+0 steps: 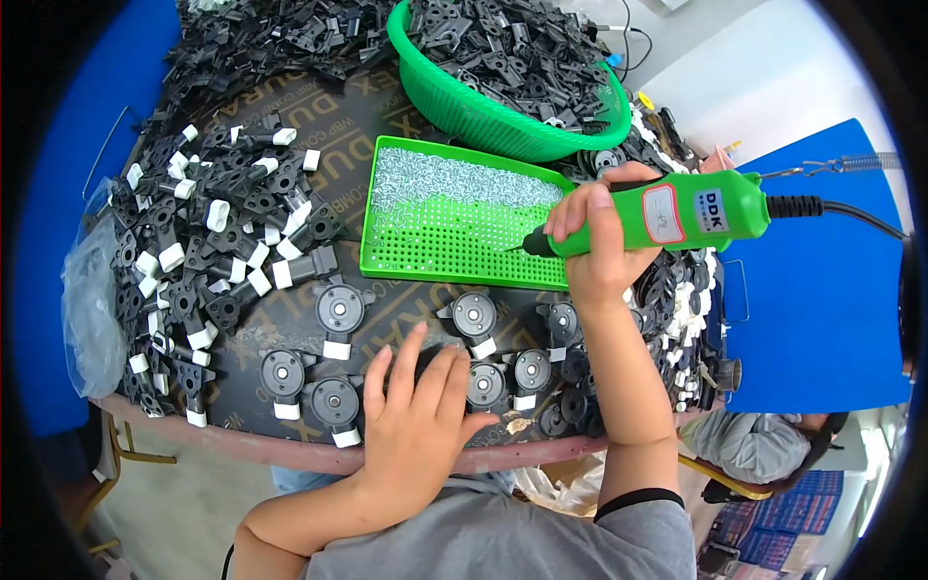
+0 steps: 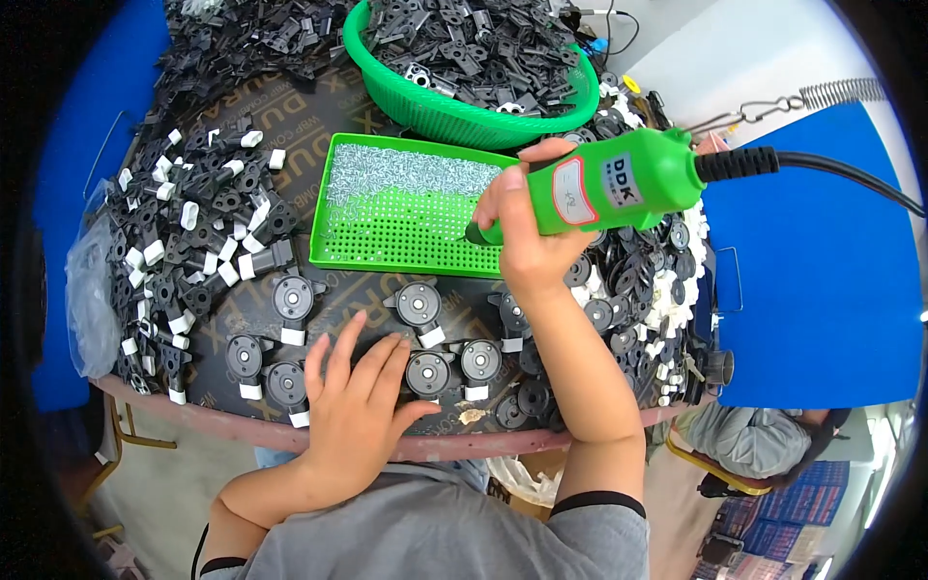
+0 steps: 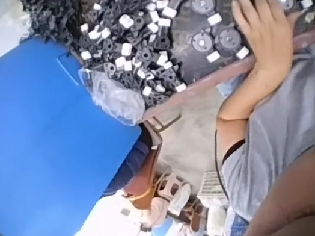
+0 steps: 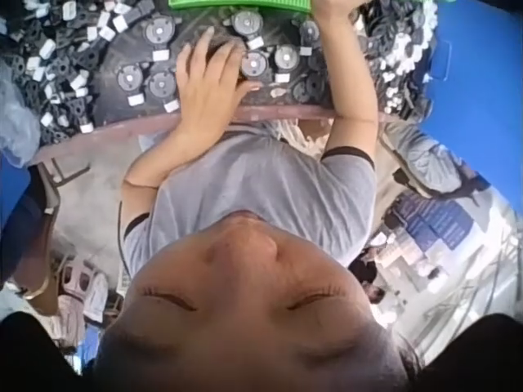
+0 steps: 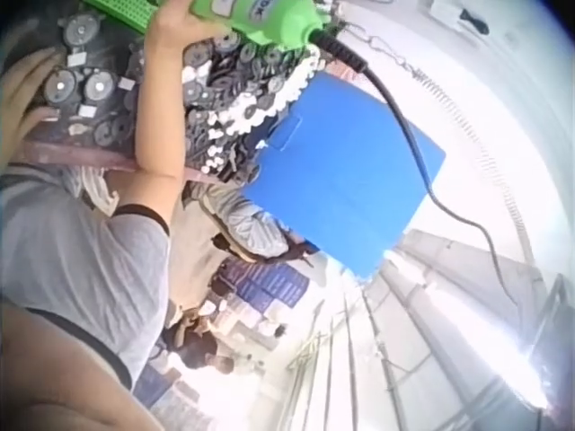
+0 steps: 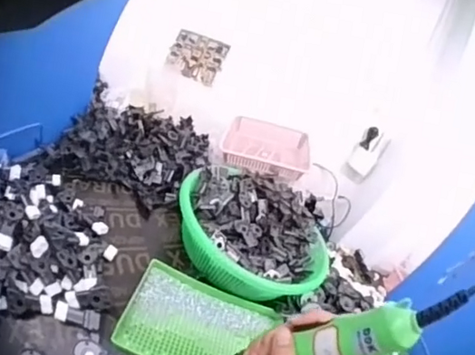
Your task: Assembling small plastic and metal mechanical components using an electric screwdriver at an industrial workbench.
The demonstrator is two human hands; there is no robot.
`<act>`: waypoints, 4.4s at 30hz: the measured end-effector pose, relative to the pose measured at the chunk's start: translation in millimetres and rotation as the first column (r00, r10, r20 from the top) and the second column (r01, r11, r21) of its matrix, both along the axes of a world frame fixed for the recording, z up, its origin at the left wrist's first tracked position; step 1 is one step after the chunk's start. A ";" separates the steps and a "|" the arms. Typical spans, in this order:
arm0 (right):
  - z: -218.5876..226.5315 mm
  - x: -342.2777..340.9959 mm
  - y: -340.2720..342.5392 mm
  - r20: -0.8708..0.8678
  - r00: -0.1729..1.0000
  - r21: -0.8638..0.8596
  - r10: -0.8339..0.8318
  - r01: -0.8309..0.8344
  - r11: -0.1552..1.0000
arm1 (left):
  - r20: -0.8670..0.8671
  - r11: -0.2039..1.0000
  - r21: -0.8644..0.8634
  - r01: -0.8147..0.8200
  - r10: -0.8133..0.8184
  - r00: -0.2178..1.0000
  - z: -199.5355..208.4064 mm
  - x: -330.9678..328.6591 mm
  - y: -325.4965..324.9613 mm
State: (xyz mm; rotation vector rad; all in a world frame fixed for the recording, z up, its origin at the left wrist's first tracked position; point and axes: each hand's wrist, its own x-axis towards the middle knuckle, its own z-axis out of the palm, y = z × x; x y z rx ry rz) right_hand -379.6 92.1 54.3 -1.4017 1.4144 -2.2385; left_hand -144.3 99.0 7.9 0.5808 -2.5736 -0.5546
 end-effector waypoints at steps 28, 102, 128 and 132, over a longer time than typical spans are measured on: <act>28.0 92.8 81.8 -0.011 0.941 0.065 0.337 -0.336 0.940 | -0.094 0.980 0.176 0.092 -0.076 0.993 0.8 -5.3 -12.4; 31.7 92.7 73.8 0.109 0.986 0.379 0.126 -0.158 0.912 | -0.129 0.975 0.207 0.078 -0.052 0.990 2.9 -14.4 -13.0; -0.6 2.9 -8.0 0.013 1.000 0.021 -0.026 0.026 0.999 | -0.058 0.984 0.175 0.046 -0.036 0.998 11.4 -1.1 -14.0; 0.7 5.5 -8.7 -0.009 1.000 0.013 -0.008 0.009 1.000 | -0.068 0.985 0.170 0.039 -0.028 0.997 8.2 -0.3 -12.3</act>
